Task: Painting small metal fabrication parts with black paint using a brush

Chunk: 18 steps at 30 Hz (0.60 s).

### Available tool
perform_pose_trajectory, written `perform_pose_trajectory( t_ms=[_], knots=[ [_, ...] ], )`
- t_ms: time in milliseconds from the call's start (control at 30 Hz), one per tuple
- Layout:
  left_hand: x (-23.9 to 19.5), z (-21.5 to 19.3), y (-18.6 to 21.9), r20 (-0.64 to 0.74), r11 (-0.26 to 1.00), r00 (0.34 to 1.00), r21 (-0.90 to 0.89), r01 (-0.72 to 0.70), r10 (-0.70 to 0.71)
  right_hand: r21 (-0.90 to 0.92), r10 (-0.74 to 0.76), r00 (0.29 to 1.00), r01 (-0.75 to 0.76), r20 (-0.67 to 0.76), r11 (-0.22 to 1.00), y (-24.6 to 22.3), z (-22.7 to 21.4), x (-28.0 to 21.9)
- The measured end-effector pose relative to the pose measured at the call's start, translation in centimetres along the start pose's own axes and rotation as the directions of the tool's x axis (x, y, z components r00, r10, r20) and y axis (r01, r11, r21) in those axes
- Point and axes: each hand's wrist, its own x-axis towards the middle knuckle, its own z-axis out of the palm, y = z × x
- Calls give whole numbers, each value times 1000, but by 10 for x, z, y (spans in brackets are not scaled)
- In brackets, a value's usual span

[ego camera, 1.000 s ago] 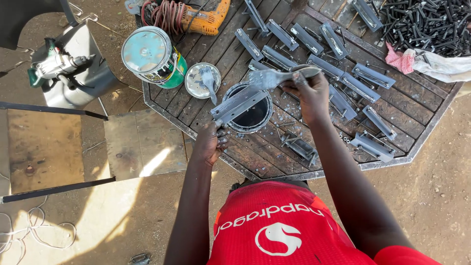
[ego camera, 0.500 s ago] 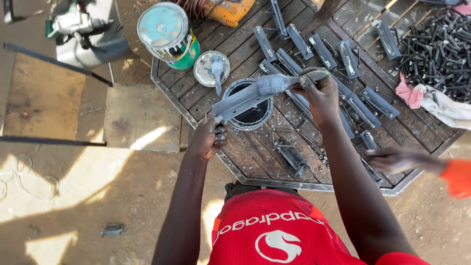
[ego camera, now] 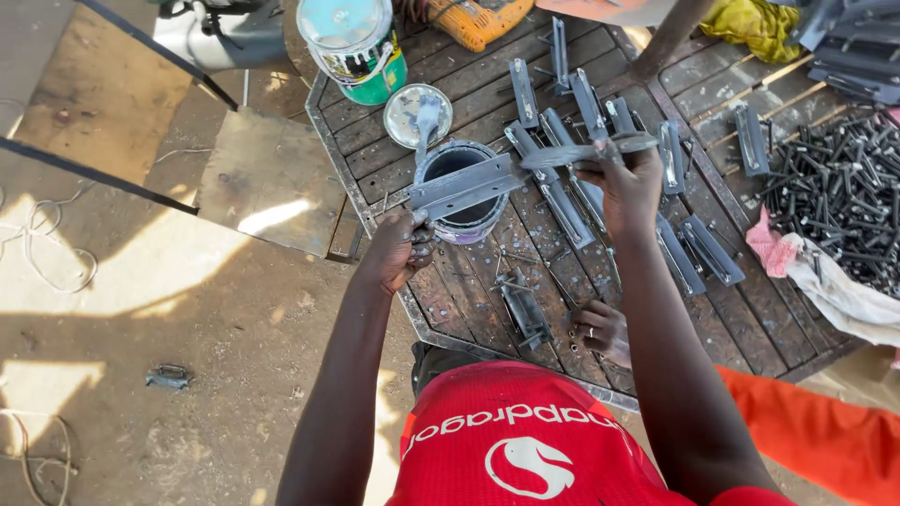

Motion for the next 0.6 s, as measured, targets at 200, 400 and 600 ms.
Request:
perform_pose_trajectory(
  t_ms=[200, 400, 600],
  knots=[
    [-3, 4, -16, -29, 999, 999, -25, -21, 20, 108, 77, 996, -82, 50, 991, -9, 17, 0],
    [-5, 10, -25, 2, 999, 1000, -47, -13, 13, 80, 26, 985, -40, 173, 996, -14, 52, -18],
    [2, 18, -35, -2, 998, 1000, -59, 10, -10, 7, 29, 922, -35, 385, 999, -37, 80, -43]
  ],
)
